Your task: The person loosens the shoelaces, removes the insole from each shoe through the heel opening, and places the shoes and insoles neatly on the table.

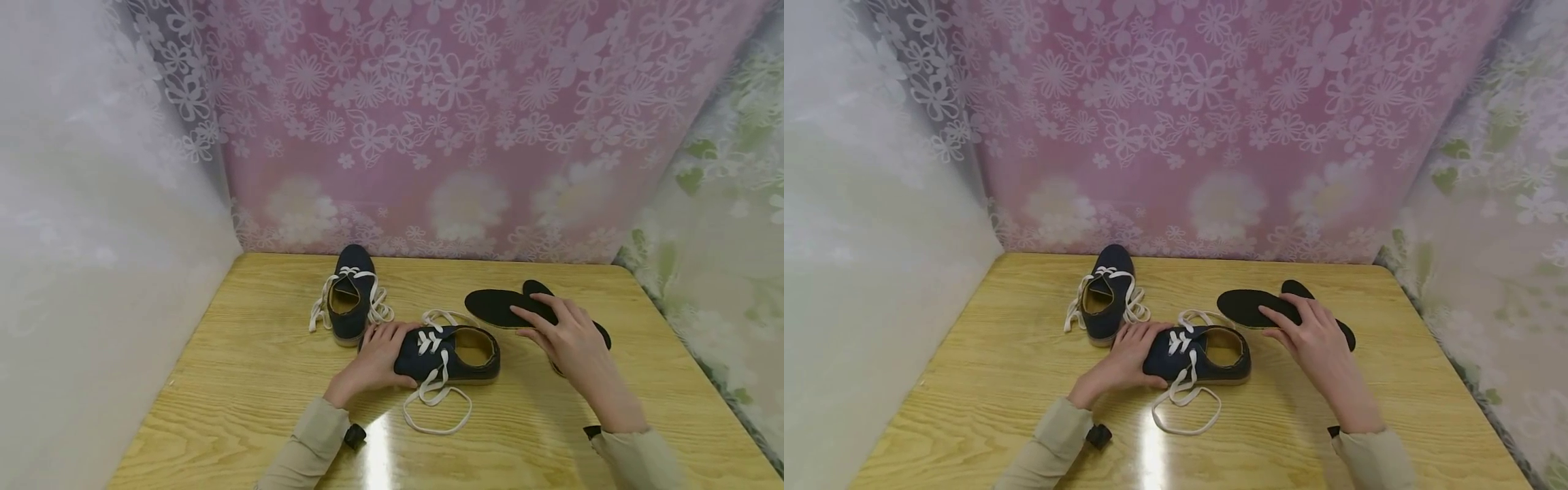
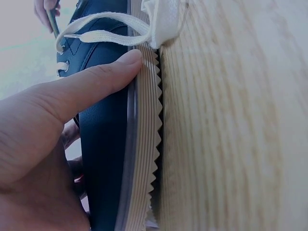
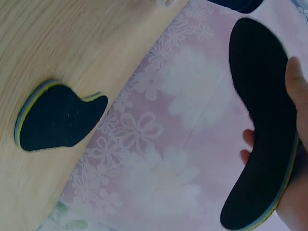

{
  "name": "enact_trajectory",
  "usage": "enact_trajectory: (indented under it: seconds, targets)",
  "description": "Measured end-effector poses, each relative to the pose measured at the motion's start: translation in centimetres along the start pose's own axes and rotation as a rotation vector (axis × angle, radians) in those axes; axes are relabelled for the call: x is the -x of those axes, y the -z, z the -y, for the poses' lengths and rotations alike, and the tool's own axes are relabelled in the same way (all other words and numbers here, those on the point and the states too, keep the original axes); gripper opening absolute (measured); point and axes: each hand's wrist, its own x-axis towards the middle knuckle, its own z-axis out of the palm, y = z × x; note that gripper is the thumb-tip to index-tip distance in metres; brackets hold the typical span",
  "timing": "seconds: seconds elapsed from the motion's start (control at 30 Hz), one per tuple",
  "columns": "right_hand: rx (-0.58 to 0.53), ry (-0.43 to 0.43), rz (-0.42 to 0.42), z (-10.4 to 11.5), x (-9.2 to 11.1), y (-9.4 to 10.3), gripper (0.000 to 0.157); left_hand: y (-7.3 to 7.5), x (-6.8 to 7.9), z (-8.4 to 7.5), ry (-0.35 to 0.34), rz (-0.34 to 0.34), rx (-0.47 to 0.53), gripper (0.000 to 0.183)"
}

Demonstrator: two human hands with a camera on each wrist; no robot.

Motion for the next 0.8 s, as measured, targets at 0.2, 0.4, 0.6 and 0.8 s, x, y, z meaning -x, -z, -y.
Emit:
enact_trajectory:
  seconds: [0.2, 0.4, 0.6, 0.8]
  targets:
    - [0.066, -0.062, 0.043, 0.1, -0.3, -1.6, 0.043, -0.1, -0.1, 0.0, -0.001, 0.003, -0.003, 0.101]
    - [0.083, -0.082, 0.018, 0.4, -0.7, -3.1, 0.044, 0.0, 0.0, 0.0, -0.004, 0.002, -0.010, 0.101]
    - [0.068, -0.140, 0.111, 0.7, -0.4, -4.3, 0.040, 0.2, 0.0, -0.1, -0.006, 0.003, -0.016, 0.101]
    - [0.049, -0.221, 0.282, 1.0, -0.2, -5.3, 0.039, 0.1, 0.0, 0.0, -0.002, 0.007, -0.024, 0.101]
